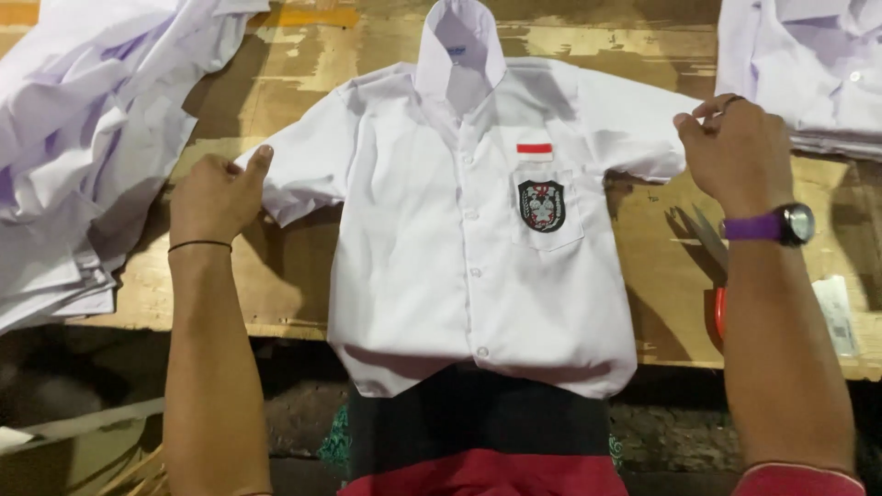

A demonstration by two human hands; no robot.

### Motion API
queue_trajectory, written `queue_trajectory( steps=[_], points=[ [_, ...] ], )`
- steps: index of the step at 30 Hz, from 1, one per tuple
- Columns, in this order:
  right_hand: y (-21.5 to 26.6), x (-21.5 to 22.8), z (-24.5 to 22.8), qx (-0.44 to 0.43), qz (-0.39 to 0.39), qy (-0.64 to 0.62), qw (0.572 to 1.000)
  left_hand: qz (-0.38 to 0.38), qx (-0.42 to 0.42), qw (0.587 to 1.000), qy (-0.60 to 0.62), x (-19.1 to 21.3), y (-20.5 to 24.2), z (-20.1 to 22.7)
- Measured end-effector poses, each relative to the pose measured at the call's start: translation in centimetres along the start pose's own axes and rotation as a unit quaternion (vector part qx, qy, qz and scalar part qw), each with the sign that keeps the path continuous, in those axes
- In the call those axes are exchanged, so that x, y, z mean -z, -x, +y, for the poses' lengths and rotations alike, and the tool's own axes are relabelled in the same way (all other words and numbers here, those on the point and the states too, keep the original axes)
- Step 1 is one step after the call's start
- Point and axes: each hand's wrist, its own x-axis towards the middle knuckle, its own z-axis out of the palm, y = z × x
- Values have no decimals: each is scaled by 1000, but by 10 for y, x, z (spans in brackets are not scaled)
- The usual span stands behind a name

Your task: The person lays a white short-sleeved shirt on a wooden table and uses red-handled scissors to trim loose threads from the collar and hem. They then fold the collar and smooth the shirt by hand.

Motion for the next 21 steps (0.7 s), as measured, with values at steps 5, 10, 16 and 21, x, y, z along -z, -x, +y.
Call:
queue_trajectory(
  steps=[5,10,16,21],
  points=[
    [-45,-19,17,-81,-103,119,984,-68,72,995,-2,10,-3,2],
    [-53,-20,21,-133,-135,92,978,-55,-8,997,53,-6,-20,-14],
    [-42,-4,3,-195,-65,-274,939,-19,-3,709,705,-7,-34,0],
    [-52,-25,16,-146,23,-708,691,-7,-74,638,767,-21,-51,5]
  ],
)
